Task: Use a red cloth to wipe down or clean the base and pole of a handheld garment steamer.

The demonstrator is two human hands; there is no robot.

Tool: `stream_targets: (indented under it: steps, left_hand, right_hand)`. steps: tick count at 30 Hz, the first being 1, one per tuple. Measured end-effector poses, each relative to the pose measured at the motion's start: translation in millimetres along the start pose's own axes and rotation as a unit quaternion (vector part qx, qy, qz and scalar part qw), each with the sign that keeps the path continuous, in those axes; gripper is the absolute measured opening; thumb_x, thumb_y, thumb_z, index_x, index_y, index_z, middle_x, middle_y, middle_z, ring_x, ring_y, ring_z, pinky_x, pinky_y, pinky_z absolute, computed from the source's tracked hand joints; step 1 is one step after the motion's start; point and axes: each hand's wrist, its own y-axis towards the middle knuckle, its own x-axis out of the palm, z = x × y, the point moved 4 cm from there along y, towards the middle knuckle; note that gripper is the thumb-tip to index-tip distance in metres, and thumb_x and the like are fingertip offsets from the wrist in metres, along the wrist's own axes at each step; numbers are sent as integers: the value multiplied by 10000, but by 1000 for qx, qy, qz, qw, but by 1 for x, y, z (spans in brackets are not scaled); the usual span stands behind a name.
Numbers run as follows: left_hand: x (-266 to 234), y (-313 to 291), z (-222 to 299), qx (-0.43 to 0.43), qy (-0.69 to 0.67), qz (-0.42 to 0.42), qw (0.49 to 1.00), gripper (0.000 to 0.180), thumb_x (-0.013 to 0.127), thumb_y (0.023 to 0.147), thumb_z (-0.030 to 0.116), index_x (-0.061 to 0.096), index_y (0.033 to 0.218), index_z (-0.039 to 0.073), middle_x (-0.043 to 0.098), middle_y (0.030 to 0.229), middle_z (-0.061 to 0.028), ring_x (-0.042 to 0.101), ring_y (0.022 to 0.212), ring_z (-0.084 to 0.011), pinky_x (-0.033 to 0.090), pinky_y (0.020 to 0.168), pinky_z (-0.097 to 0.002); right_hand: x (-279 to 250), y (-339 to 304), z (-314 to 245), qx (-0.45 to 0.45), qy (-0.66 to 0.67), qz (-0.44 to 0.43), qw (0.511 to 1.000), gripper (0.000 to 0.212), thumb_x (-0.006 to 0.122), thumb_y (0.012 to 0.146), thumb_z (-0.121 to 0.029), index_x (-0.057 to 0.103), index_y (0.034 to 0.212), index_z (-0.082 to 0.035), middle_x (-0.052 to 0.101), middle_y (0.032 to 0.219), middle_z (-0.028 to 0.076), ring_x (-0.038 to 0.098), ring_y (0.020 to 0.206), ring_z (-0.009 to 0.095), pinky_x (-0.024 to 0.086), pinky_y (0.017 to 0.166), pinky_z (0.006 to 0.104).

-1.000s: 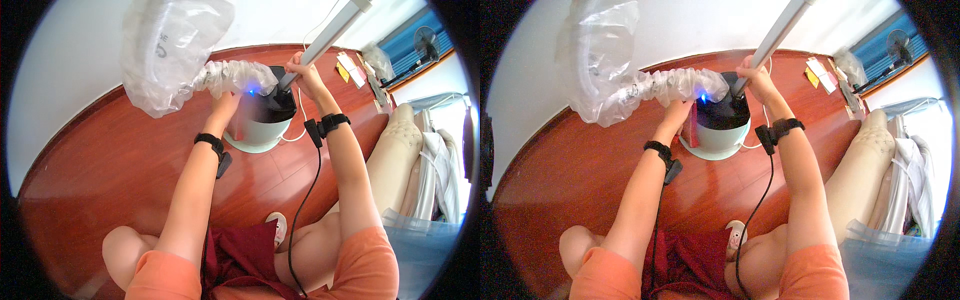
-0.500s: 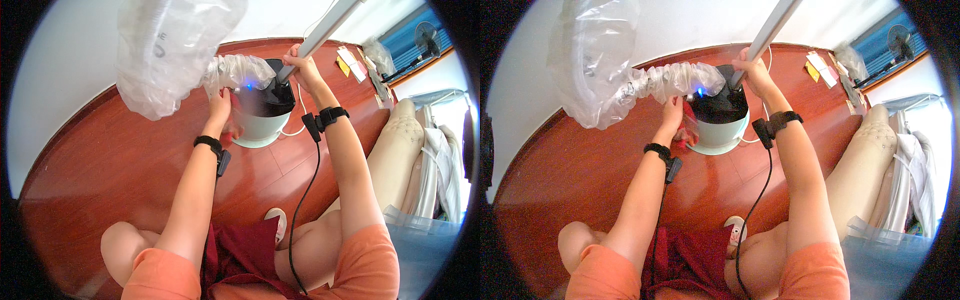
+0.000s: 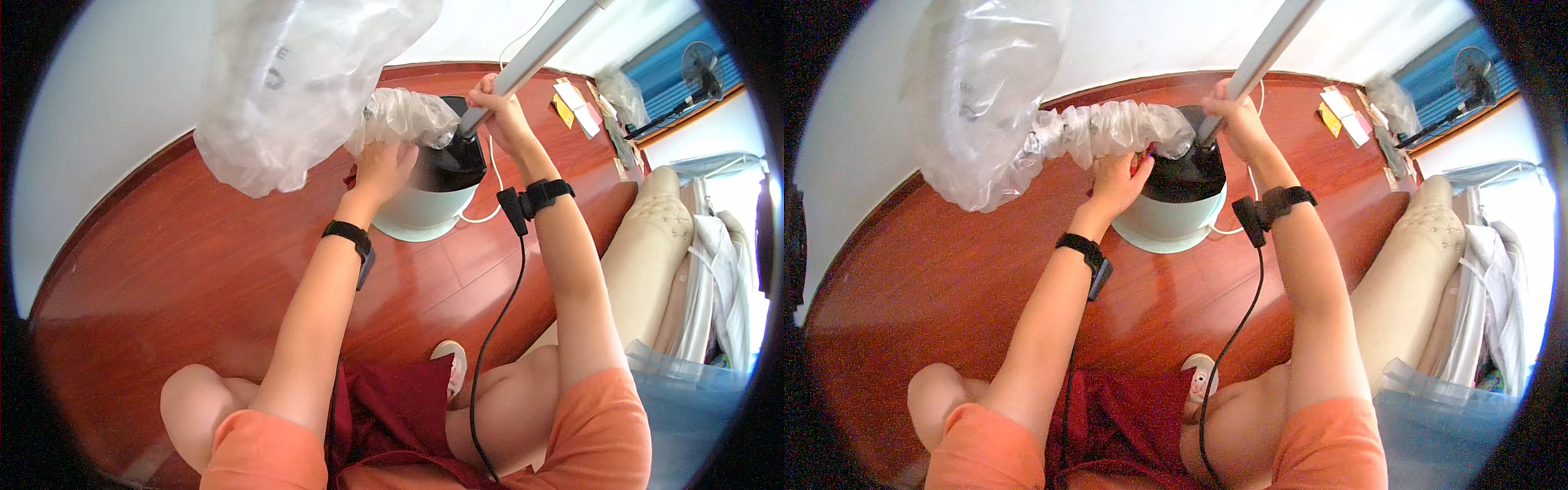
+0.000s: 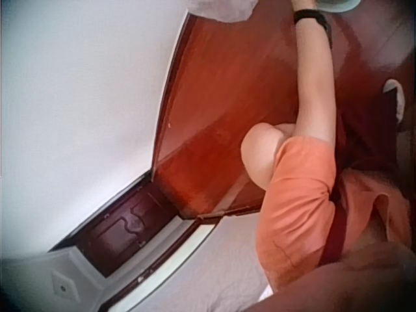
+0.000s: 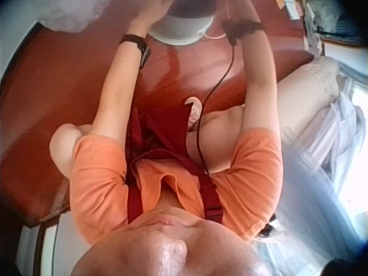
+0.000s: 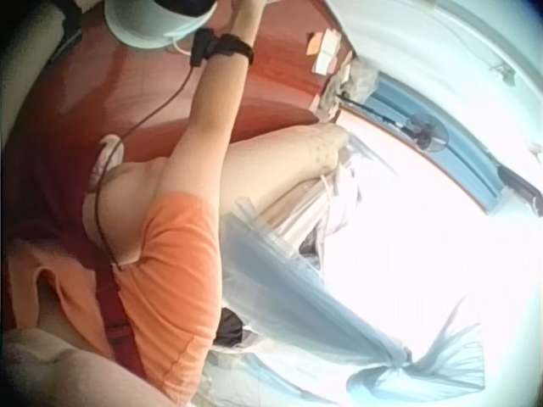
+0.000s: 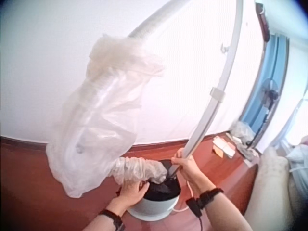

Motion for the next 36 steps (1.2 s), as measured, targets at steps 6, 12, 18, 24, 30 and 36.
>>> stream_targets:
  steps: [6,12,18,24,30,36]
  left_hand:
    - [16,14,-13,-46,-76,38,995,314,482,804,300,615,827,16,601,839,-220,561,805,-387,426,743,-454]
    - [11,32,-31,-180,-85,-51,979,444,471,805,382,561,1036,13,550,1063,-221,519,990,-351,390,855,-397]
    - [17,39,-47,-141,-229,-3,963,434,500,807,344,521,1091,16,517,1141,-193,478,1048,-300,356,890,-368]
    - [16,28,-62,23,76,162,984,384,508,833,321,508,1083,29,564,990,-107,507,933,-227,386,827,-343]
    - [38,-15,-31,-157,-433,-50,886,320,555,817,255,534,1046,32,573,943,-66,519,878,-166,412,767,-305]
    - [15,-27,-28,-221,-469,-77,851,362,613,781,242,535,1043,4,584,912,-61,547,800,-144,425,722,-267]
  right_hand:
    - [-6,-1,4,3,-6,5,1000,195,601,724,-60,417,711,-123,463,718,3,446,688,123,318,588,257]
    - [9,-10,-7,-1,-46,99,994,220,582,762,-102,455,939,-62,489,840,36,454,768,133,378,683,269]
    - [10,-2,-6,-126,27,203,971,333,557,778,-40,378,1059,-38,413,930,44,420,861,127,378,761,288]
    - [10,19,-6,-97,87,112,985,262,492,803,11,401,1039,-57,421,912,29,426,865,126,395,698,281]
    - [-9,40,10,28,-189,38,981,484,459,887,-265,241,1267,-60,450,1140,100,422,1057,203,352,910,361]
    - [-46,-47,7,132,-300,-86,941,509,519,835,-183,311,1267,-12,498,1137,92,475,1016,172,391,852,304]
